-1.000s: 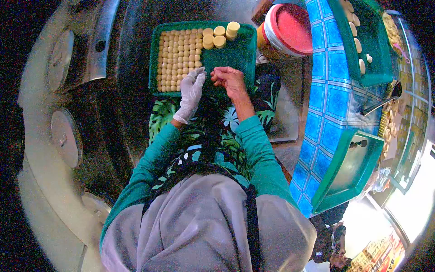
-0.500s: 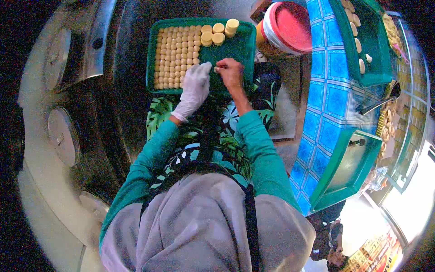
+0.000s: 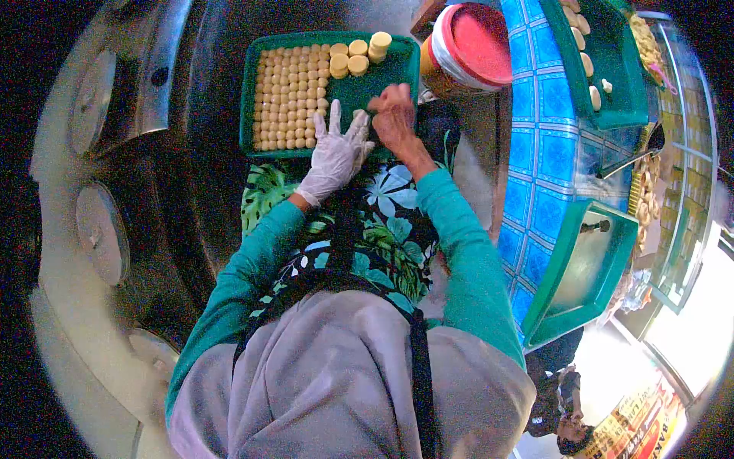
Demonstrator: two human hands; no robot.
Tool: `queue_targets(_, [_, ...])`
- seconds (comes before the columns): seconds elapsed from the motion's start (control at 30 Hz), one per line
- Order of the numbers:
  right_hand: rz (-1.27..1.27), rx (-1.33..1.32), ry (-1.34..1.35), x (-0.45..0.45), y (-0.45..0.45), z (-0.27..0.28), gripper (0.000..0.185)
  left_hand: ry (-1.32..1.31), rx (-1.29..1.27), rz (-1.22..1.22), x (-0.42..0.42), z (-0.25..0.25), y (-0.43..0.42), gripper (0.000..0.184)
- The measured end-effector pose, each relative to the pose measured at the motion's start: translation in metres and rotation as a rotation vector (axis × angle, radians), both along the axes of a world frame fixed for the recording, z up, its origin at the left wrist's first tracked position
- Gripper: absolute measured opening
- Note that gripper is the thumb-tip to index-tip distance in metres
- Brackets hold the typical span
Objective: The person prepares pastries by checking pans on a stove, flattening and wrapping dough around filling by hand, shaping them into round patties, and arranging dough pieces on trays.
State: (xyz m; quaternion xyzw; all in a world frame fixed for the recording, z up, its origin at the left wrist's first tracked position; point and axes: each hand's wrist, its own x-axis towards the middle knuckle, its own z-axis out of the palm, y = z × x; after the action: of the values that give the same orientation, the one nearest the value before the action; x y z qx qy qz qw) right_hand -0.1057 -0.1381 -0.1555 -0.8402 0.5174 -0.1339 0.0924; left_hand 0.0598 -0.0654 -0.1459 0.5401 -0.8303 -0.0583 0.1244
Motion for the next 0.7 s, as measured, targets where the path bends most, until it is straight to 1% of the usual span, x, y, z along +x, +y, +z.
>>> queue_targets(0.03, [0.004,-0.001,0.002,0.005,-0.009,0.0,0.045,-0.068,0.042,-0.042,-0.002,0.003,0.001,0.06])
queue_targets(0.07, [-0.136,-0.247,0.064,0.018,-0.015,0.009,0.049,-0.096,0.049,-0.008,-0.003,0.004,0.0,0.066])
queue_targets(0.1, [-0.278,-0.494,0.126,0.029,-0.02,0.01,0.054,-0.094,0.051,-0.01,-0.002,0.001,0.003,0.066])
queue_targets(0.17, [-0.277,-0.526,0.142,0.047,-0.029,-0.003,0.057,-0.023,0.031,0.0,0.0,-0.001,0.0,0.063])
queue_targets(0.2, [-0.273,-0.552,0.158,0.054,-0.031,-0.01,0.061,0.118,-0.057,0.025,0.003,0.008,0.001,0.048])
queue_targets(0.23, [-0.27,-0.552,0.158,0.058,-0.031,-0.017,0.061,0.119,-0.057,0.028,0.009,0.003,0.002,0.048])
queue_targets(0.3, [-0.225,-0.586,0.209,0.066,-0.031,-0.022,0.059,0.402,-0.088,0.028,0.026,-0.008,0.006,0.031])
queue_targets(0.33, [-0.217,-0.651,0.233,0.065,-0.032,-0.023,0.059,0.399,-0.167,0.067,0.029,-0.013,0.008,0.02])
queue_targets(0.37, [-0.215,-0.642,0.236,0.064,-0.029,-0.026,0.059,0.401,-0.158,0.069,0.032,-0.017,0.012,0.02])
queue_targets(0.43, [-0.198,-0.646,0.184,0.061,-0.033,-0.024,0.059,0.345,-0.168,0.021,0.036,-0.021,0.009,0.013])
queue_targets(0.47, [-0.195,-0.646,0.196,0.06,-0.035,-0.024,0.059,0.32,-0.236,-0.028,0.038,-0.015,0.007,0.006])
queue_targets(0.5, [-0.194,-0.652,0.197,0.058,-0.035,-0.023,0.059,0.323,-0.242,-0.028,0.04,-0.016,0.005,0.006])
queue_targets(0.57, [-0.176,-0.604,0.226,0.056,-0.034,-0.019,0.059,0.298,-0.19,-0.142,0.047,-0.019,0.0,0.007])
queue_targets(0.63, [-0.152,-0.624,0.198,0.063,-0.038,-0.015,0.059,0.283,-0.224,-0.125,0.055,-0.022,-0.001,0.008])
queue_targets(0.7, [-0.196,-0.648,0.175,0.075,-0.033,-0.019,0.056,0.268,-0.231,-0.11,0.062,-0.021,0.0,0.008])
